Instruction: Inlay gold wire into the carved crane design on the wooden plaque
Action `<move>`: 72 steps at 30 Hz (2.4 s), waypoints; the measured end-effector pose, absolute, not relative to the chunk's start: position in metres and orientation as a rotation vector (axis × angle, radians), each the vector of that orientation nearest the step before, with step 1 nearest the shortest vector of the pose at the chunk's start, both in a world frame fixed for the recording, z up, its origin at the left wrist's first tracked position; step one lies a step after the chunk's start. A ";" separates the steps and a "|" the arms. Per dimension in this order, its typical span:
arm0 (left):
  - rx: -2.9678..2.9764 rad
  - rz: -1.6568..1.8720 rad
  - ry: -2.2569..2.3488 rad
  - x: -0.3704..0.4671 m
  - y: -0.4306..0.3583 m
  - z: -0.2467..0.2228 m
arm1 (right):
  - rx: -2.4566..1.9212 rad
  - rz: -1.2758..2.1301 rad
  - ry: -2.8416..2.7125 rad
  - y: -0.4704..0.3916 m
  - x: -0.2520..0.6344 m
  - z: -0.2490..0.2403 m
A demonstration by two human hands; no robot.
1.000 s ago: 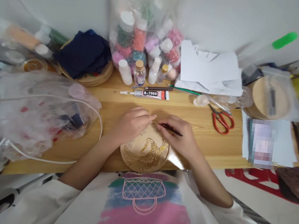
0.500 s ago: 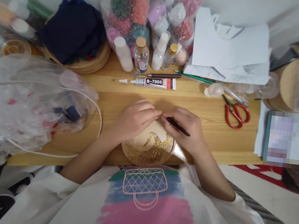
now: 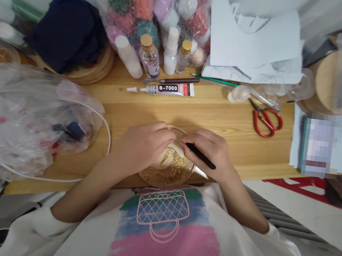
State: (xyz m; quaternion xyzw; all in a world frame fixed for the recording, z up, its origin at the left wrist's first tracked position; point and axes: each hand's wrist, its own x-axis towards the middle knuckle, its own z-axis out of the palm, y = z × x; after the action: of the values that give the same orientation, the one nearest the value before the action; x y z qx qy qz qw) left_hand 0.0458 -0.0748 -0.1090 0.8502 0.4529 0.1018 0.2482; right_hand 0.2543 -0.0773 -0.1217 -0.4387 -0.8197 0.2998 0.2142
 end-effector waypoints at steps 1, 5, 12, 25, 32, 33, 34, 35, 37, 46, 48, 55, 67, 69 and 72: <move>2.346 0.254 1.232 0.042 -0.076 -0.105 | -1.217 0.851 -2.259 -0.078 0.254 -0.121; 2.405 0.288 1.268 0.024 -0.084 -0.091 | -1.141 0.823 -2.172 -0.081 0.262 -0.119; 2.336 0.454 1.411 -0.005 -0.098 -0.060 | -1.143 0.826 -1.979 -0.089 0.287 -0.112; 2.301 0.363 1.800 -0.028 -0.110 -0.041 | -1.207 0.731 -1.894 -0.090 0.302 -0.108; 2.278 0.359 1.869 -0.033 -0.104 -0.049 | -1.272 0.685 -1.827 -0.086 0.319 -0.116; 2.289 0.381 1.855 -0.033 -0.104 -0.050 | -1.278 0.691 -1.822 -0.086 0.321 -0.116; 2.303 0.405 1.841 -0.033 -0.104 -0.050 | -1.282 0.702 -1.824 -0.085 0.323 -0.116; 2.316 0.413 1.830 -0.033 -0.104 -0.051 | -1.284 0.712 -1.830 -0.084 0.325 -0.116; 2.338 0.396 1.845 -0.034 -0.104 -0.052 | -1.296 0.715 -1.840 -0.084 0.328 -0.116; 2.534 0.012 1.900 -0.055 -0.104 -0.074 | -1.330 0.784 -1.892 -0.085 0.341 -0.124; 2.619 -0.071 1.861 -0.057 -0.105 -0.080 | -1.334 0.794 -1.900 -0.085 0.343 -0.126; 2.623 -0.254 1.834 -0.064 -0.106 -0.094 | -1.365 0.845 -1.900 -0.084 0.349 -0.132; 2.233 -0.934 1.821 -0.060 -0.102 -0.094 | -1.469 0.944 -1.867 -0.084 0.364 -0.134; 2.216 -0.882 1.806 -0.060 -0.102 -0.095 | -1.480 0.941 -1.879 -0.083 0.368 -0.133; 2.217 -0.626 1.812 -0.062 -0.102 -0.095 | -1.500 0.914 -1.883 -0.083 0.373 -0.127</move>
State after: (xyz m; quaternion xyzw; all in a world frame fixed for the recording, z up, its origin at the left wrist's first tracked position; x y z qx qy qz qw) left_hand -0.0622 -0.1018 -0.0954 0.7523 0.6147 -0.2124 0.1053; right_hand 0.3731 -0.0829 -0.1268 -0.5593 -0.7021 0.3408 0.2794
